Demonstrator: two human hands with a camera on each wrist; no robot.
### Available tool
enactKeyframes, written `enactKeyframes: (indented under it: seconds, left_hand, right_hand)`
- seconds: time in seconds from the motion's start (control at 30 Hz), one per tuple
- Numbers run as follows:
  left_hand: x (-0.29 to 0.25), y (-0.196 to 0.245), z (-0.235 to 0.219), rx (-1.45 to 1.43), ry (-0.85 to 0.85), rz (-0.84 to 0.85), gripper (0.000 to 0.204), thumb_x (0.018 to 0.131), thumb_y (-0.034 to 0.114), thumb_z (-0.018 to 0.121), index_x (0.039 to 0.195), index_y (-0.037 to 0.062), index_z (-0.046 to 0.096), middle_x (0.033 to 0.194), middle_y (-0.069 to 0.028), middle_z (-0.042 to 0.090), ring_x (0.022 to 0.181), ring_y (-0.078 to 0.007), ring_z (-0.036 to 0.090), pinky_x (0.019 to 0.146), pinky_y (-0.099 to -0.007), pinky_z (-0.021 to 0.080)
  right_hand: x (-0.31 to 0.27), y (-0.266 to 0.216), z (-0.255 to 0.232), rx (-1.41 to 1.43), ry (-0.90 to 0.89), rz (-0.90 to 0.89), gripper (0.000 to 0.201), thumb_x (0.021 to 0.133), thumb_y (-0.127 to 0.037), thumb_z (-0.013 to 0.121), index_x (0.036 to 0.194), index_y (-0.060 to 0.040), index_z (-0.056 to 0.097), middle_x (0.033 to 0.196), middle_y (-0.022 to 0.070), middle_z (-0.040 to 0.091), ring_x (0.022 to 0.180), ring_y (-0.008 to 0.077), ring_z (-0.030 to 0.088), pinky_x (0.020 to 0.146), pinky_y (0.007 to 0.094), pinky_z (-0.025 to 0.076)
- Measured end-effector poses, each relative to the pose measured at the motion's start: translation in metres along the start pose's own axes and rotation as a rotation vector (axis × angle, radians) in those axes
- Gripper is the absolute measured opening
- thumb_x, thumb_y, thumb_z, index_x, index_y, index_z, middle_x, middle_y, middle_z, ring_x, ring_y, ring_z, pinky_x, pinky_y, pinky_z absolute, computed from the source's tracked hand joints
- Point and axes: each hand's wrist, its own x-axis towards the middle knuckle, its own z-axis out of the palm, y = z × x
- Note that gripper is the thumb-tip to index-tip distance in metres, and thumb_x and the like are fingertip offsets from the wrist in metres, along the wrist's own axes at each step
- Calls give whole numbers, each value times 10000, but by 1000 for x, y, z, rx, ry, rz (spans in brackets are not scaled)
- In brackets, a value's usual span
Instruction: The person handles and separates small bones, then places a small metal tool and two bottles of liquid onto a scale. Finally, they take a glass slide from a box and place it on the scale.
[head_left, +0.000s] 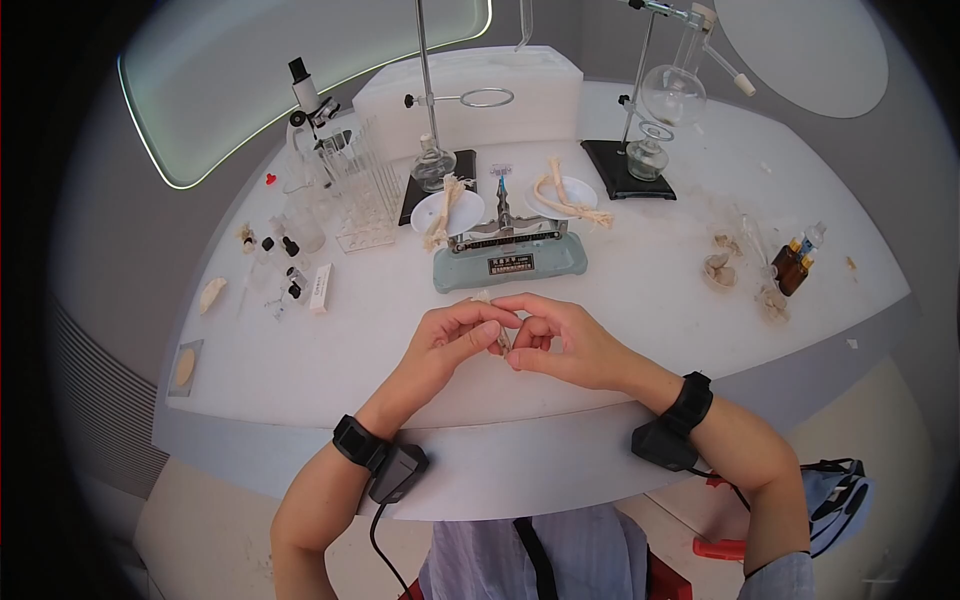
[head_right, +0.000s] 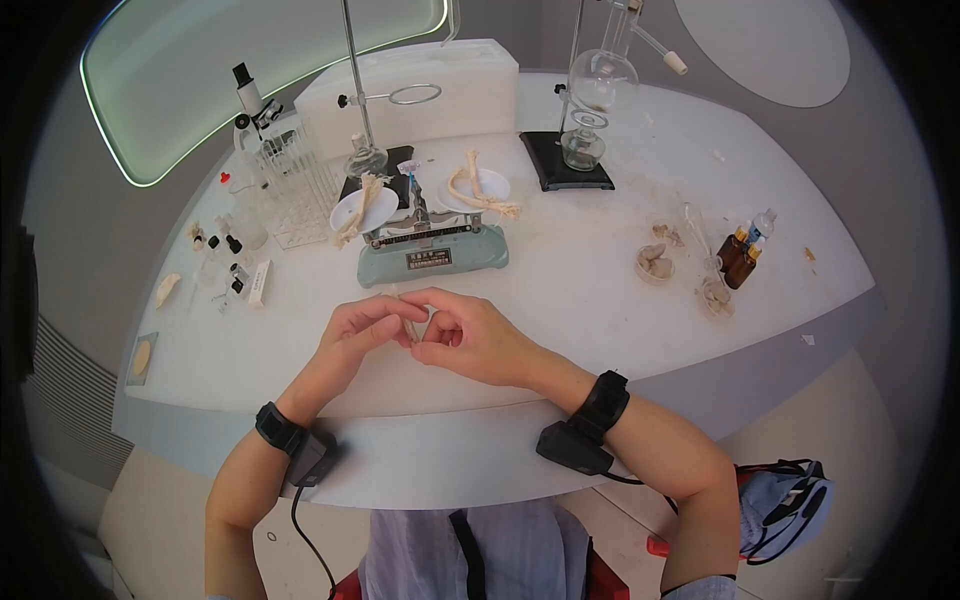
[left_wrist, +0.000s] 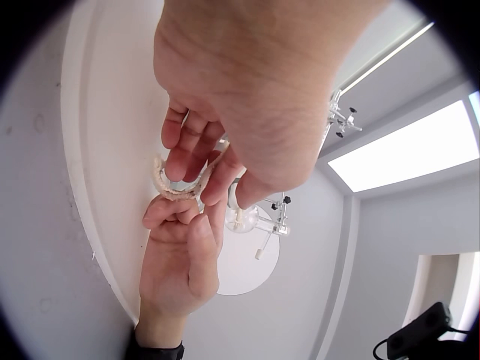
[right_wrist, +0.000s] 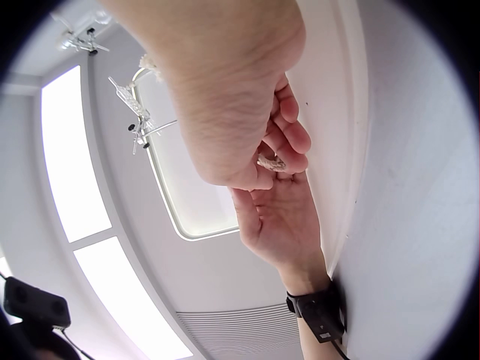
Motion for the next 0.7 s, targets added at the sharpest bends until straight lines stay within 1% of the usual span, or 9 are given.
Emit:
enactKeyframes:
  seconds: [0.17,0.43,0.7]
  left_hand:
    - [0,3,1,14,2,-9,299,975,243,574,1107,3,697,1093,-61,678,855,-131,616,851,-291,483]
    - [0,3,1,22,-7,-5,307,979,260,574,1081,4,709,978,-50,694,845,-112,616,841,-276,480]
    - [-1,4,3,6,-4,-12,305,982,258,571,1077,5,712,973,-56,690,853,-114,623,837,-276,480]
  right_hand:
    - [0,1,0,-18,2,-2,533,858,-81,682,1352,-10,492,792,41,684,708,70,582,680,232,462]
    - [0,4,0,-22,8,-21,542,856,-88,684,1357,-8,494,792,45,689,709,75,593,681,234,468]
    - [1,6,1,-59,15,-43,522,849,-92,689,1336,-10,520,758,42,681,680,74,588,664,232,471]
